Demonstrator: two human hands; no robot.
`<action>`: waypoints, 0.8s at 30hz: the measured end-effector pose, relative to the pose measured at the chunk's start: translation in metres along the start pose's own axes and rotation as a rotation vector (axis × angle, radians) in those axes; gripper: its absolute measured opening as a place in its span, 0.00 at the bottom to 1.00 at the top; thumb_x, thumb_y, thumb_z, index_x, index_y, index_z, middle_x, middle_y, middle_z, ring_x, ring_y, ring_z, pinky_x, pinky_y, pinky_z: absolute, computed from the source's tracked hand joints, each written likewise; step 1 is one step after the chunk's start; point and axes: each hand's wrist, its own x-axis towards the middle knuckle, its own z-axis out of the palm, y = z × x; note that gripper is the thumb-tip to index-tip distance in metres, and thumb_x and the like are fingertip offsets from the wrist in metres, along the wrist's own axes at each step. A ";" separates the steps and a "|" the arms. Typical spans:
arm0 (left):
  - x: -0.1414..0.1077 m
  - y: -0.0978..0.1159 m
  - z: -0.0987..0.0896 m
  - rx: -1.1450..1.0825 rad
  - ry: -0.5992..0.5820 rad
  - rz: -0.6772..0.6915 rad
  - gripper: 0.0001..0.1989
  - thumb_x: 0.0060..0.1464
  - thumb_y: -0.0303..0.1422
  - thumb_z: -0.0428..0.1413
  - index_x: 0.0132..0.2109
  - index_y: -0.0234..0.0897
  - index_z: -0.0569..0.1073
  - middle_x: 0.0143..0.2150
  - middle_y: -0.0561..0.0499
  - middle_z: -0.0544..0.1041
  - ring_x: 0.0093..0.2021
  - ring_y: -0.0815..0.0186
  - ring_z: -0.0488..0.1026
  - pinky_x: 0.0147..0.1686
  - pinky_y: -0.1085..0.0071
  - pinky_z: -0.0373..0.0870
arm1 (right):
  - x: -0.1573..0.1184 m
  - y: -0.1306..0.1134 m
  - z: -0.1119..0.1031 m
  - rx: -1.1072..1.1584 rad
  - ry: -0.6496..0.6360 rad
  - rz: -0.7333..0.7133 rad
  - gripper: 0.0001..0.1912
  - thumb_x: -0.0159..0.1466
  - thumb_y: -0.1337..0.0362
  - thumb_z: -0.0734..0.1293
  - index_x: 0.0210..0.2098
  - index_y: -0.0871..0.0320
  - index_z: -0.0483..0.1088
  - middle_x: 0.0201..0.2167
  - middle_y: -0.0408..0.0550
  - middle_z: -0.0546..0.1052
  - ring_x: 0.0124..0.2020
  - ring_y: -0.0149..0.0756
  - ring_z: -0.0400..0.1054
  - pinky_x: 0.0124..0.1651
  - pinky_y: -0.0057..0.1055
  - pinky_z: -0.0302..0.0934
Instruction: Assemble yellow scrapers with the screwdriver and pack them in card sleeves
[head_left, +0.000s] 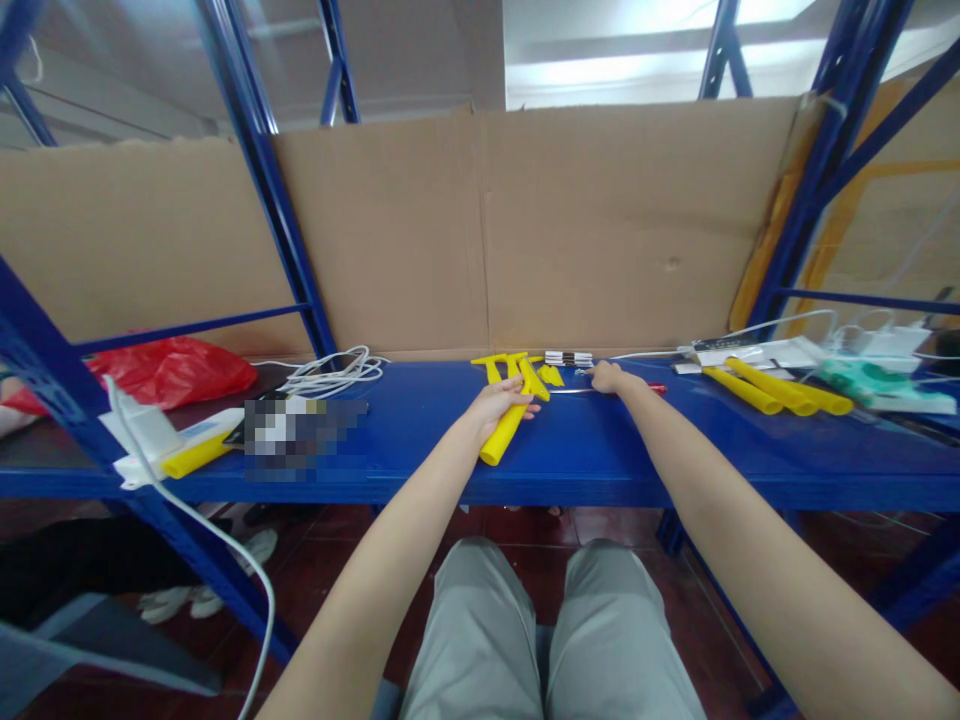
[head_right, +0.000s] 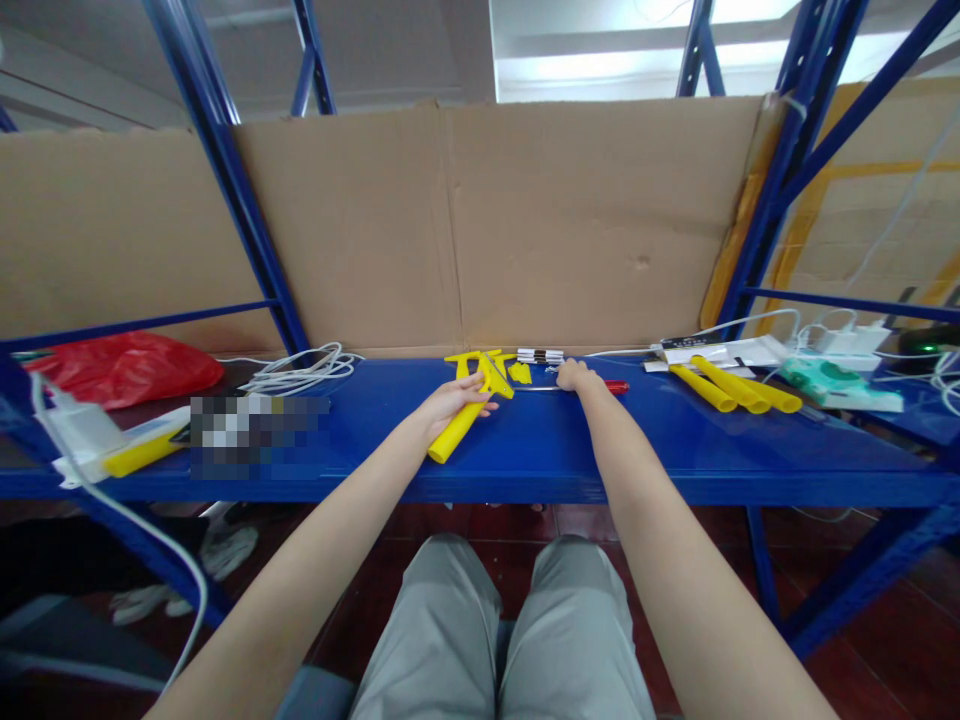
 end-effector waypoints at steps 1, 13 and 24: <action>0.000 0.000 0.000 -0.005 -0.010 -0.002 0.35 0.49 0.14 0.54 0.64 0.34 0.58 0.51 0.37 0.74 0.28 0.69 0.77 0.26 0.76 0.74 | -0.001 -0.001 0.000 -0.004 -0.002 0.006 0.25 0.61 0.67 0.57 0.57 0.55 0.66 0.59 0.58 0.63 0.59 0.51 0.57 0.57 0.47 0.54; -0.004 -0.002 0.005 0.037 -0.058 0.020 0.37 0.48 0.14 0.55 0.64 0.33 0.58 0.57 0.35 0.68 0.30 0.68 0.77 0.32 0.72 0.76 | -0.015 -0.015 0.000 0.010 0.145 0.072 0.17 0.62 0.65 0.58 0.47 0.55 0.73 0.52 0.57 0.71 0.55 0.49 0.61 0.54 0.47 0.57; -0.006 -0.001 0.007 0.004 -0.066 0.007 0.36 0.49 0.14 0.54 0.65 0.32 0.57 0.53 0.35 0.72 0.31 0.67 0.78 0.32 0.72 0.76 | -0.015 -0.021 0.001 0.013 0.179 0.091 0.16 0.61 0.67 0.59 0.44 0.55 0.74 0.48 0.54 0.74 0.53 0.45 0.64 0.53 0.44 0.55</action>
